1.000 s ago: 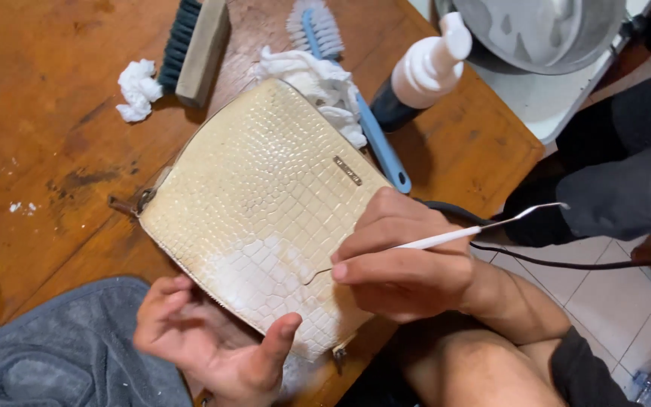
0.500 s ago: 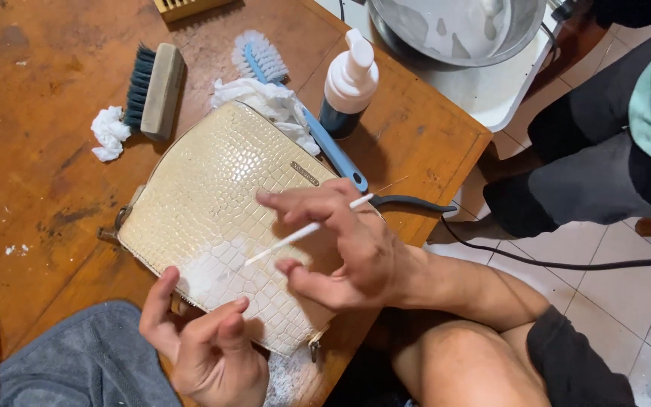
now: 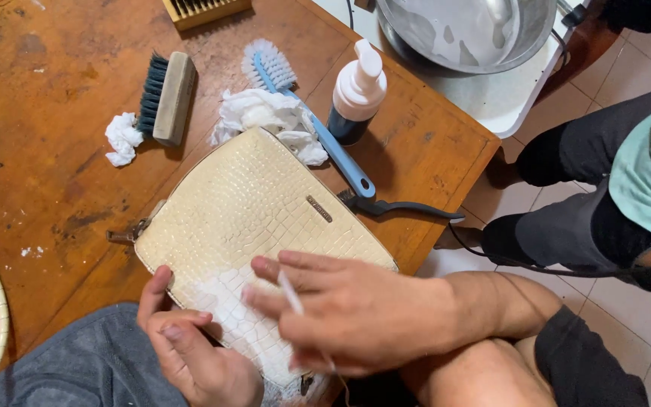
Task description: Cleaning the grooves of a textured leather purse using a fine pick, foam cleaner, and a brush.
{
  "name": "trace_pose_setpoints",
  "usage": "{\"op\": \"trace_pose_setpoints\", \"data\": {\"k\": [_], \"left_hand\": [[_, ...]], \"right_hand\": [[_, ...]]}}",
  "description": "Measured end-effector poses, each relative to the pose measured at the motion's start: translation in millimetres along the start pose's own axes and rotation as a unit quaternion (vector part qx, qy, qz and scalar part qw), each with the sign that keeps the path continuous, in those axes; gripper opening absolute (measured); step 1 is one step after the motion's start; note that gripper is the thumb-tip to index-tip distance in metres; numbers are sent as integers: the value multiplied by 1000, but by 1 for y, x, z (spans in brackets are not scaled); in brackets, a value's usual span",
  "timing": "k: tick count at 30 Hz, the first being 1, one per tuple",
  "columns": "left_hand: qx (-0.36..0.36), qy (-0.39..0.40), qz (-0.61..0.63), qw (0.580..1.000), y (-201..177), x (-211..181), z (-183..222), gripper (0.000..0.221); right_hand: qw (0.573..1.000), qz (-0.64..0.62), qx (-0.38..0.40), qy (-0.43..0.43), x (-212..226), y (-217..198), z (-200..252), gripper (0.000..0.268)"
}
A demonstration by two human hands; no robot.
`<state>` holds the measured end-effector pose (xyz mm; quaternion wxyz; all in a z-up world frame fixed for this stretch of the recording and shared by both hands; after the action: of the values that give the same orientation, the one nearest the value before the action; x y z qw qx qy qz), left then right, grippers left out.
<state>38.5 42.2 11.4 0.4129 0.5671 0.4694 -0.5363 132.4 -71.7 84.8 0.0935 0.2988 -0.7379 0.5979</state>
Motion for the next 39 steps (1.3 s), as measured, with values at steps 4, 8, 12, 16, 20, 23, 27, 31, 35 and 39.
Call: {"op": "trace_pose_setpoints", "data": {"k": [4, 8, 12, 16, 20, 23, 27, 31, 35, 39], "left_hand": [[-14, 3, 18, 1000, 1, -1, -1, 42], [-11, 27, -8, 1000, 0, -9, -1, 42], [-18, 25, 26, 999, 1, -4, -3, 41], [-16, -5, 60, 998, 2, -5, -4, 39], [-46, -102, 123, 986, -7, 26, -8, 33], [-70, -178, 210, 959, -13, 58, -12, 34], [-24, -233, 99, 967, -7, 59, -5, 26], [59, -242, 70, 966, 7, 55, -2, 10], [98, -191, 111, 970, 20, 39, -2, 37], [88, -235, 57, 966, 10, 54, 6, 35]], "right_hand": [[935, -322, 119, -91, 33, 16, 4, 15], [984, -139, -49, -104, 21, -16, -4, 31], [923, -340, 130, -121, 36, 21, 8, 25], [892, -418, 39, -166, 33, -13, 3, 44], [930, -226, -286, -44, -20, -54, 7, 11], [919, -199, -339, -27, -36, -57, 13, 21], [928, -30, -368, -45, -42, -60, 22, 39], [915, 44, -402, -18, -44, -65, 27, 34], [931, -60, -357, 32, -50, -57, 25, 55], [944, -154, -288, 41, -54, -36, 19, 75]]}}
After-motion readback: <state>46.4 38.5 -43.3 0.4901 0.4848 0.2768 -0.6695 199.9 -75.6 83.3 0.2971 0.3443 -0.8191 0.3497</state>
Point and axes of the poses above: each hand's wrist, its own z-axis away from the middle knuckle, its own y-axis out of the palm, x = y × z, the point moved 10 cm from there along -z, towards the middle knuckle, and after that the axes turned 4 degrees about -y, right-handed, at the moved point
